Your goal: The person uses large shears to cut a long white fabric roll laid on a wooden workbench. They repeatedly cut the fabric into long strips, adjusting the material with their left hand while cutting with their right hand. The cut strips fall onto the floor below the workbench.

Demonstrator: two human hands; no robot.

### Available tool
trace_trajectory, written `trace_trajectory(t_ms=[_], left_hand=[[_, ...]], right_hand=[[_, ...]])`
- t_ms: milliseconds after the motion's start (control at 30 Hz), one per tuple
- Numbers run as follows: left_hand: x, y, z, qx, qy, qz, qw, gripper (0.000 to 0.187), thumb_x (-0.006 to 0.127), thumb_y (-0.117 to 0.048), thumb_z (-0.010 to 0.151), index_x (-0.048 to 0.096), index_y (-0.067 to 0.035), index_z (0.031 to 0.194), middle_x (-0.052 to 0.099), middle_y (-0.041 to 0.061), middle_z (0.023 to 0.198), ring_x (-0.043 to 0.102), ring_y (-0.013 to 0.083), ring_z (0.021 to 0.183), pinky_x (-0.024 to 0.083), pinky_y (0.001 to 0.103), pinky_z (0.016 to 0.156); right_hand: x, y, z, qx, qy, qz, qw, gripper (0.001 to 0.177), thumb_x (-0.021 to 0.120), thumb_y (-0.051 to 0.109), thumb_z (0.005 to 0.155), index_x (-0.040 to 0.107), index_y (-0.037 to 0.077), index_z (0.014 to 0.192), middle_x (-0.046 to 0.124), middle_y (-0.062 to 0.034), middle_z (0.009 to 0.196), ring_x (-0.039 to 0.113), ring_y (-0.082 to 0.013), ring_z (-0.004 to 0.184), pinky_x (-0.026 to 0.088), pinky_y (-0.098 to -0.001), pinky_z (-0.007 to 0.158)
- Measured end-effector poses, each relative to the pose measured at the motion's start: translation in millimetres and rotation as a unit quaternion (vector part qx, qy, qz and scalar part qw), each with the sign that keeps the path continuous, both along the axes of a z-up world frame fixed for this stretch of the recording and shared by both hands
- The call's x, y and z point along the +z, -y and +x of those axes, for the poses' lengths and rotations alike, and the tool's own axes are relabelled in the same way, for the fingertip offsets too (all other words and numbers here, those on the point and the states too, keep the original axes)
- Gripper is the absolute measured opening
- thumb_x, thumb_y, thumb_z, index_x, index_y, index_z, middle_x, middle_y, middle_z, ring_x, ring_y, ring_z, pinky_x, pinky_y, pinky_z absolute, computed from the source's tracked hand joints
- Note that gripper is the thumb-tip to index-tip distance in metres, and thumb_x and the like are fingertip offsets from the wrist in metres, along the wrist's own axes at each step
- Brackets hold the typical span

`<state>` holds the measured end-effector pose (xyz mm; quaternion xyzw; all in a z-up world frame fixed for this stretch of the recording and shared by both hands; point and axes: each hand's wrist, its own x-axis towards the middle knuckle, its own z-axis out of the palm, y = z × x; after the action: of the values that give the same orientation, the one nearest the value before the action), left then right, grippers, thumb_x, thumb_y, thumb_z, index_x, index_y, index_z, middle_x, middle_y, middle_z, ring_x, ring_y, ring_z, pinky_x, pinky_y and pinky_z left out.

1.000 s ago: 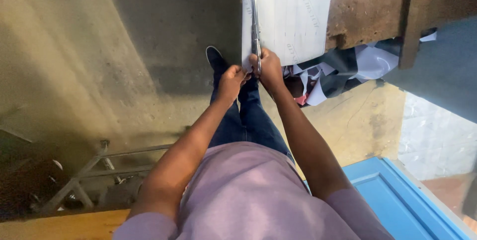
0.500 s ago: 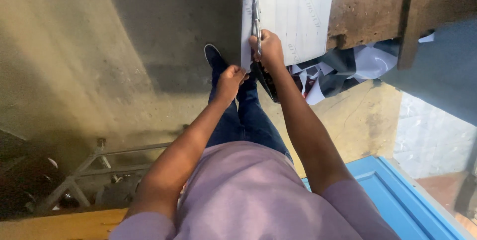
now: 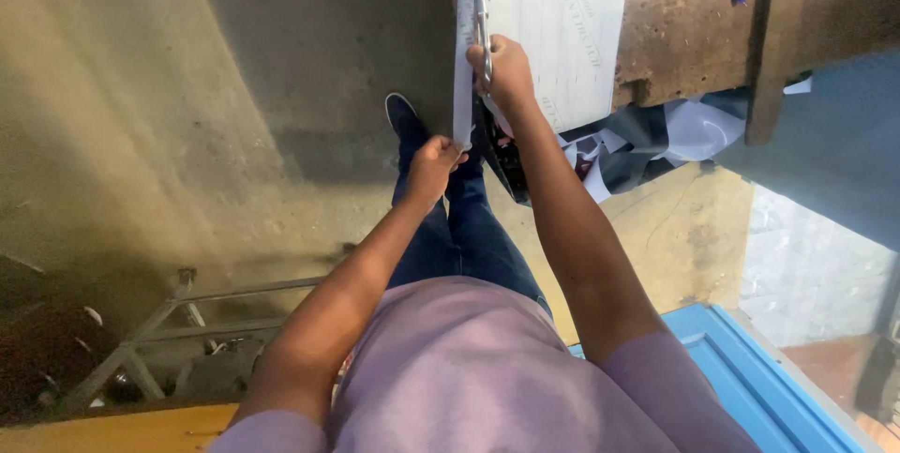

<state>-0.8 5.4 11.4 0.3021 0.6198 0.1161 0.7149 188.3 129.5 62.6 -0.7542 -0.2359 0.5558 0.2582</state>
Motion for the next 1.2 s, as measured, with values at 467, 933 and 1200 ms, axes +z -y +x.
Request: trace_trajectory(t_ms=[467, 933, 1200], left_hand=[[-25, 11, -6, 0.001, 0.001, 0.021, 1.0, 0.022, 0.07, -0.032, 0.103, 0.07, -0.011, 0.107, 0.077, 0.004, 0.098, 0.077, 0.0143, 0.101, 0.051, 0.03, 0.086], [-8, 6, -10, 0.001, -0.003, 0.012, 1.0, 0.025, 0.067, -0.032, 0.105, 0.071, -0.008, 0.111, 0.078, 0.006, 0.102, 0.078, 0.016, 0.104, 0.054, 0.031, 0.087], [-3, 3, -11, 0.003, -0.004, -0.004, 1.0, 0.02, 0.065, -0.027, 0.106, 0.072, -0.009, 0.114, 0.08, 0.006, 0.108, 0.077, 0.0168, 0.106, 0.054, 0.033, 0.09]], right_hand=[[2, -47, 10, 0.005, -0.011, 0.006, 1.0, 0.019, 0.06, 0.03, 0.078, 0.053, 0.012, 0.079, 0.058, -0.0031, 0.063, 0.052, -0.0148, 0.051, 0.04, -0.0326, 0.048], [6, -82, 15, -0.01, -0.009, 0.002, 1.0, 0.016, 0.059, 0.025, 0.078, 0.049, 0.012, 0.077, 0.054, -0.0041, 0.062, 0.051, -0.0156, 0.048, 0.039, -0.0321, 0.044], [10, -87, 14, -0.018, 0.002, 0.015, 1.0, 0.015, 0.058, 0.021, 0.078, 0.046, 0.013, 0.072, 0.053, -0.0033, 0.061, 0.05, -0.0141, 0.048, 0.038, -0.03, 0.044]])
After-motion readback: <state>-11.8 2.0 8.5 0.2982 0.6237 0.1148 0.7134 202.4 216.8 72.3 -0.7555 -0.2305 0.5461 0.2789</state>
